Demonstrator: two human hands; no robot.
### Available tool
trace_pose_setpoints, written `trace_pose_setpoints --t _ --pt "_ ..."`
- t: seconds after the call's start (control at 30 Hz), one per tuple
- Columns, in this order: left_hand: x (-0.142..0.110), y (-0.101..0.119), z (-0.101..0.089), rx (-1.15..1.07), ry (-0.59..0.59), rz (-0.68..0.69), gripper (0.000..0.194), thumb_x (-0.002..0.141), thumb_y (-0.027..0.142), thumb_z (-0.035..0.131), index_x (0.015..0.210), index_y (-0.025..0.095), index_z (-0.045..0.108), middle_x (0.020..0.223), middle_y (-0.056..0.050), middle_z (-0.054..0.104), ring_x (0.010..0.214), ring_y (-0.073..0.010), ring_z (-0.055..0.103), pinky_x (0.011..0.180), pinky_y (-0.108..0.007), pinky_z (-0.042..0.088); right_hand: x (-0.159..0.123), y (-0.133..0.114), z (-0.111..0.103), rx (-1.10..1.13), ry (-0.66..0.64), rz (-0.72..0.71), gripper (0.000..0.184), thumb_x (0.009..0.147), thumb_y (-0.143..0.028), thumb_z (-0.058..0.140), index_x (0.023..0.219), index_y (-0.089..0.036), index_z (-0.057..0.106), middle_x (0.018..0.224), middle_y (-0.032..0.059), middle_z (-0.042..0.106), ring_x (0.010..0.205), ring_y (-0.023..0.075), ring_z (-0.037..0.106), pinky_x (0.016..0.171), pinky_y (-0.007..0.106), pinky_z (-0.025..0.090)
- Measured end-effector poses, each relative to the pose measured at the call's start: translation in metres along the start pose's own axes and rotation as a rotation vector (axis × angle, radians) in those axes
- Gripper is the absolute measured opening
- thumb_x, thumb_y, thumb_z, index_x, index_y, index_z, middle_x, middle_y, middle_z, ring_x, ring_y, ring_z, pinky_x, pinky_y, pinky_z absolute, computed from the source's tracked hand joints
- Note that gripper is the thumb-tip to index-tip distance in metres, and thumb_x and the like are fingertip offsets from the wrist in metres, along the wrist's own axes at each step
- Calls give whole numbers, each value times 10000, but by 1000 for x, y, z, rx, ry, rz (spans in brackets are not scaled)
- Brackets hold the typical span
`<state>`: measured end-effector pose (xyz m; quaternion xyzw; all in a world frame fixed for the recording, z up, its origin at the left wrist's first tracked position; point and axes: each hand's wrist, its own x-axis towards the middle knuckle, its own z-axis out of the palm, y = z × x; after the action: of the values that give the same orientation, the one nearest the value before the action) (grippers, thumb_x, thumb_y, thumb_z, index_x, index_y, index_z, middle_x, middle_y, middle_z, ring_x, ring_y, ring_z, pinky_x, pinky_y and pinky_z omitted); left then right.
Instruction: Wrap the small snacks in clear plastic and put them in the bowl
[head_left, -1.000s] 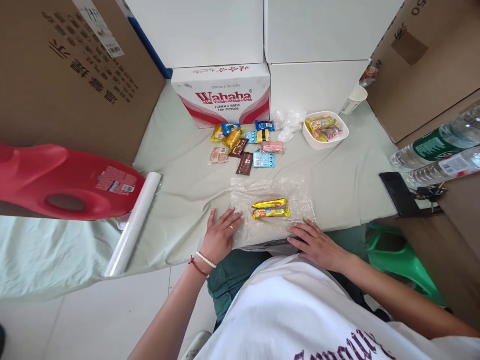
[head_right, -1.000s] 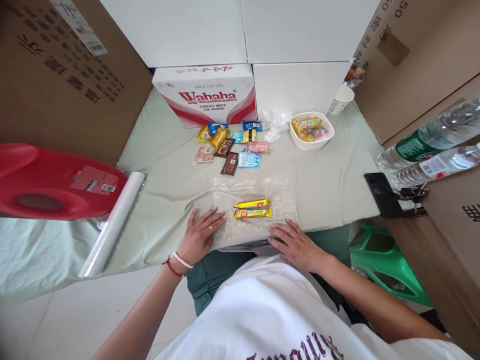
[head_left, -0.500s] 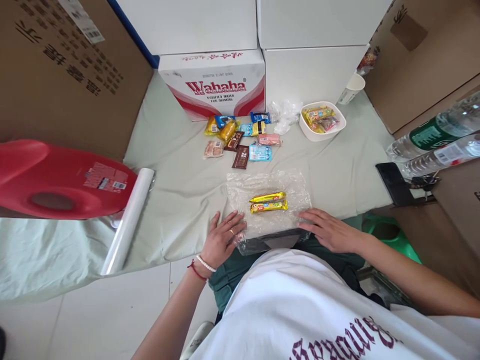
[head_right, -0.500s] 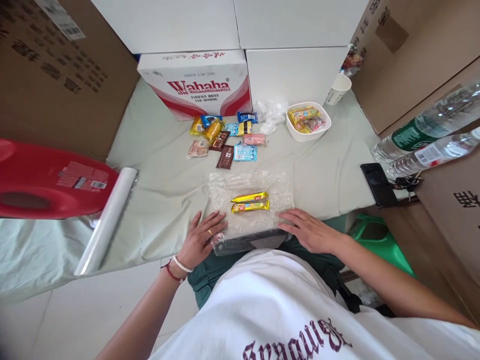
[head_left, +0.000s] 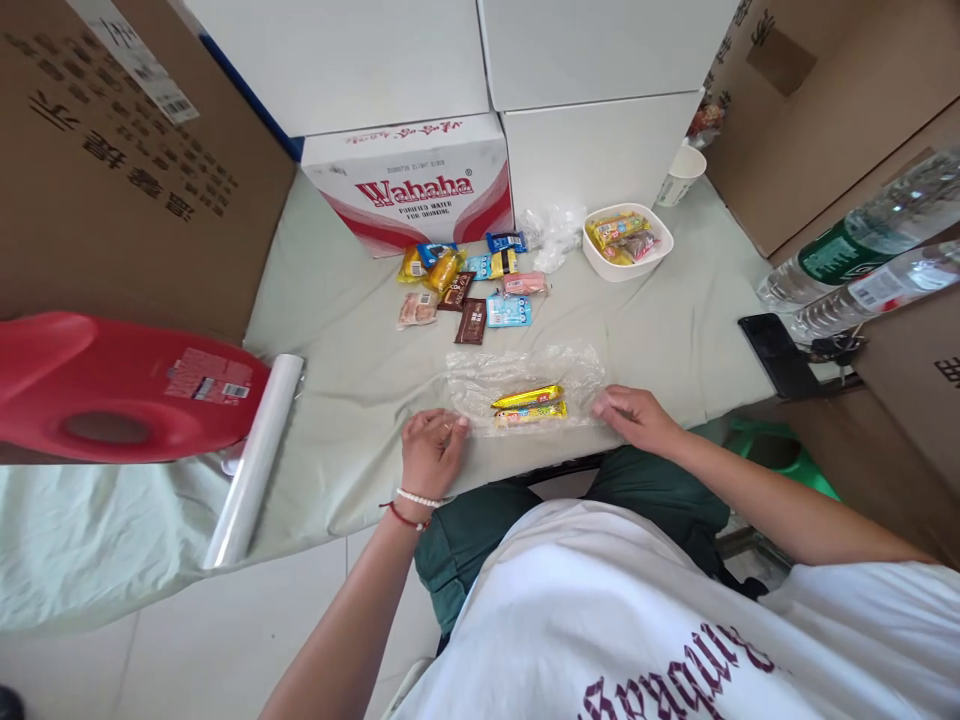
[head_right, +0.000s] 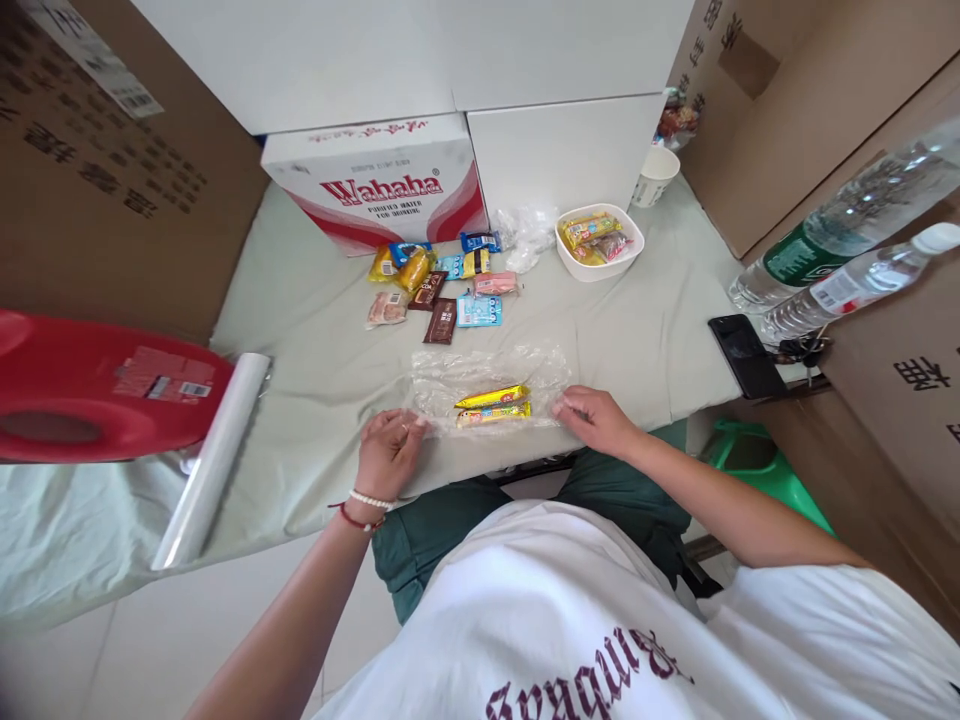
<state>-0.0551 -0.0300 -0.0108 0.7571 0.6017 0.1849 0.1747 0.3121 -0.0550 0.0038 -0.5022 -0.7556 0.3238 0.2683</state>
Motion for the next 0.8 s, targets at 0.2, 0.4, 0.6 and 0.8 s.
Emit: trace_pose_setpoints --t 0.2,0.4,0.6,0.8 --pt "40 3 -1 113 -29 -345 327 894 495 556 838 217 718 931 -118 736 1053 -353 615 973 -516 455 23 13 -6 -229 33 423 328 984 -468 507 877 -199 661 764 24 645 691 184 588 630 288 406" --pt "35 -1 -21 197 379 -455 375 888 417 546 1108 164 714 1180 -187 652 1167 -391 555 996 -571 449 64 3 -39 -481 126 288 411 959 -316 529 1332 -172 622 1201 142 673 1009 282 630 890 384 489" --pt "4 57 -23 203 321 87 358 948 230 464 1183 244 734 1188 -109 716 1109 -311 583 1014 -524 393 134 -19 -15 -529 -153 -13 386 974 -255 550 1317 -123 668 1274 144 681 1160 297 575 1063 396 420" --pt "12 88 17 274 -154 254 513 974 198 411 1432 300 620 1477 -13 642 1070 -305 596 837 -492 426 174 -34 24 -515 -373 38 444 902 -269 704 1333 -164 689 1199 110 751 1167 288 630 906 310 467"
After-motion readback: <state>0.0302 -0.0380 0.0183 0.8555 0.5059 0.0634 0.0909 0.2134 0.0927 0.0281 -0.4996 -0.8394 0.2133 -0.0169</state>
